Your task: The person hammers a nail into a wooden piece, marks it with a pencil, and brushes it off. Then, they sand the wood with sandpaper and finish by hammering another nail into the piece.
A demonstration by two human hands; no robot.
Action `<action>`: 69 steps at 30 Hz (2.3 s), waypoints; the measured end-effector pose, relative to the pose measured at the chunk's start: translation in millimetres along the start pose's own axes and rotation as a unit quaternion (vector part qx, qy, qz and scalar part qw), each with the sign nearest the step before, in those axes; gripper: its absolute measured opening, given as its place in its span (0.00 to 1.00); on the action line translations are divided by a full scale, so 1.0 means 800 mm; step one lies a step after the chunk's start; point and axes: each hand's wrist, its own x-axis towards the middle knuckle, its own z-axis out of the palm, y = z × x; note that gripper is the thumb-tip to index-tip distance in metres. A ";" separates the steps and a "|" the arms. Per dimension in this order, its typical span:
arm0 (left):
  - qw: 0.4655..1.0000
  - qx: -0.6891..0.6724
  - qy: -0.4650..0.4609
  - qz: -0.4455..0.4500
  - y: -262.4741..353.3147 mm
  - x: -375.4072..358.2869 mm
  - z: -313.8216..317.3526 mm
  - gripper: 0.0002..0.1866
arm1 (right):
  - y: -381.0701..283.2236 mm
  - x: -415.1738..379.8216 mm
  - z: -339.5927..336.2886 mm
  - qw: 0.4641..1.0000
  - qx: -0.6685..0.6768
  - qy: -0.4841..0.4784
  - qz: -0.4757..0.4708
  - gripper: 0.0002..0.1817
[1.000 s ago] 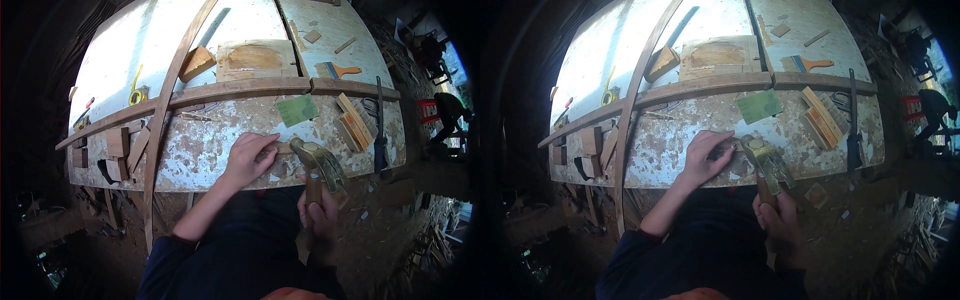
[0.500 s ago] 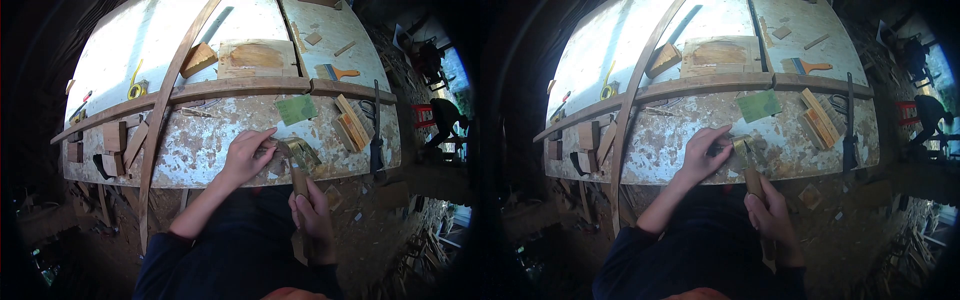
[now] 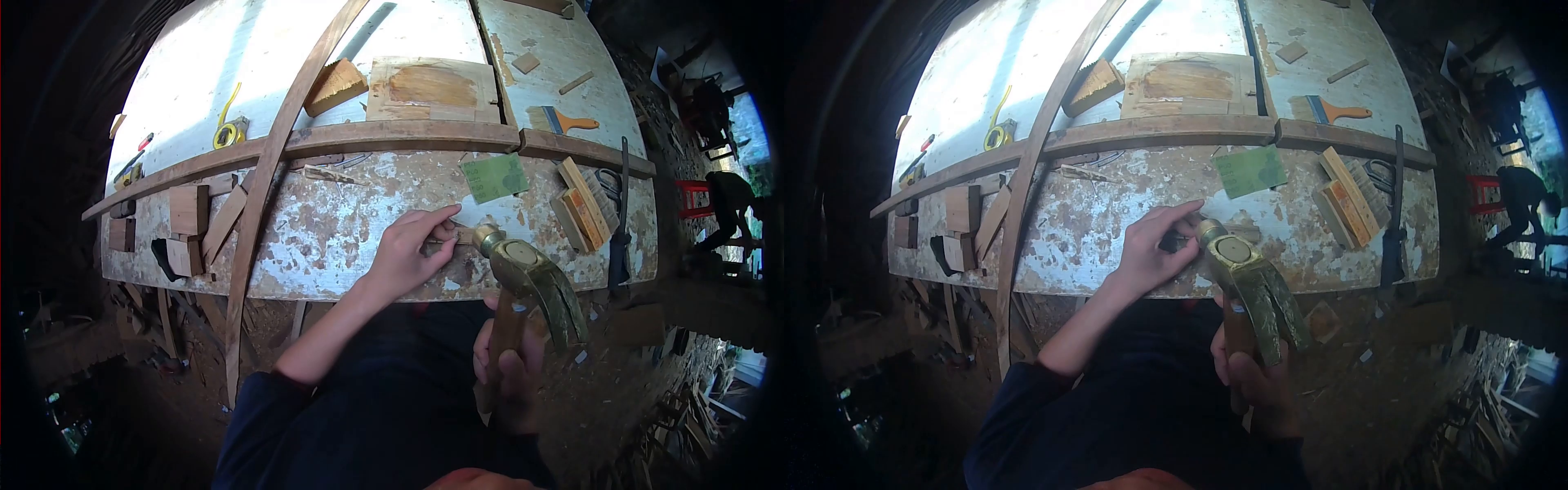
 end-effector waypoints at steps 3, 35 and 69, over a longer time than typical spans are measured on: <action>1.000 -0.014 -0.008 -0.026 0.003 0.000 -0.001 0.34 | -0.004 0.018 0.004 0.992 -0.040 0.037 0.112 0.41; 0.997 -0.036 -0.021 -0.062 0.004 0.000 0.000 0.34 | -0.017 0.028 0.017 0.981 -0.034 0.103 0.160 0.45; 0.996 -0.046 -0.026 -0.074 0.002 0.001 -0.002 0.37 | 0.007 0.018 0.003 0.995 0.001 0.068 0.069 0.39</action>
